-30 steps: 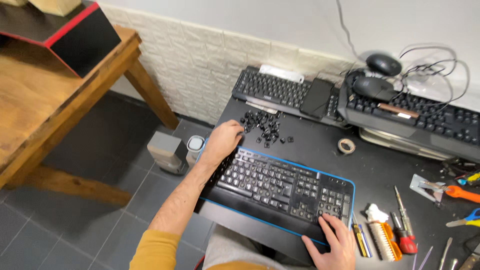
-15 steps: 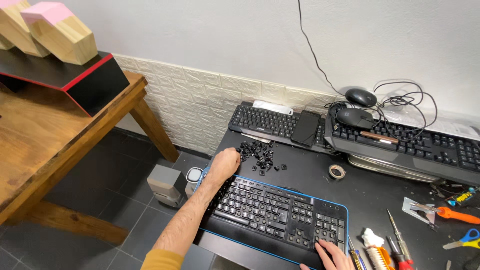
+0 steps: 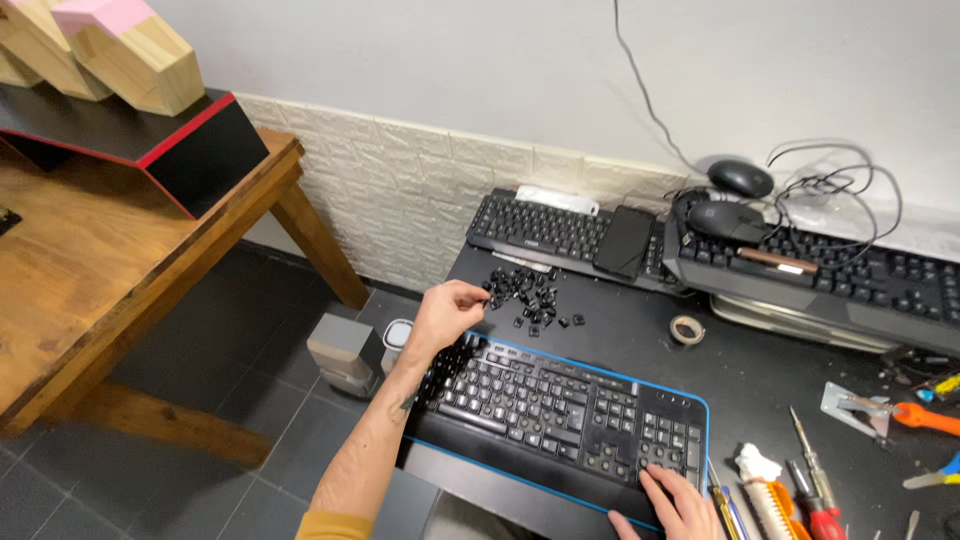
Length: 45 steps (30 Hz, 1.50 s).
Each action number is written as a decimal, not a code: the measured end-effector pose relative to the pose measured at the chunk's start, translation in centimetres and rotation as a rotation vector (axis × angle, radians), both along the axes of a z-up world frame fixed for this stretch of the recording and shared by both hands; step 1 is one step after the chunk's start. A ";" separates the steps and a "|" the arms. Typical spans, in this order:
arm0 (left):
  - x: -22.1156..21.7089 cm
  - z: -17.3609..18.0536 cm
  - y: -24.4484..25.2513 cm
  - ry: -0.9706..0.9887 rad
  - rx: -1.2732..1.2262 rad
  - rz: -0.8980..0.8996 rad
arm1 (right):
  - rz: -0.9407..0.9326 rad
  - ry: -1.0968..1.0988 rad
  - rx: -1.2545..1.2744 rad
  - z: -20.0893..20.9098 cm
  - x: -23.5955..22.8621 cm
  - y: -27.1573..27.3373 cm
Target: The person assembles a keyboard by placing black keycaps onto the keyboard base one by one. They pick keycaps from a pile on the desk and press them into place across the keyboard, working systematically from left to right.
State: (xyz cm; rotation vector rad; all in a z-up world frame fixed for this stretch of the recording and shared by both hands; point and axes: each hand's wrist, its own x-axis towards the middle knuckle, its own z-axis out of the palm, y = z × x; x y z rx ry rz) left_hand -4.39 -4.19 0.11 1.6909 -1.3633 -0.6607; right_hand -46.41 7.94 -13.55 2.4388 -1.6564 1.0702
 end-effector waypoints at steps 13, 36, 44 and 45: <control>-3.8 -3.9 11.9 0.578 -0.228 0.147 | 0.124 -0.037 -0.012 5.5 1.3 1.8; -4.8 -4.7 16.0 0.217 -0.289 0.094 | 0.176 -0.030 0.052 7.4 2.1 2.4; -5.2 -4.8 15.9 0.114 -0.310 0.124 | 0.189 -0.024 0.033 7.5 2.0 2.2; -5.2 -4.9 15.9 0.117 -0.316 0.124 | 0.192 -0.019 0.033 7.6 2.0 2.2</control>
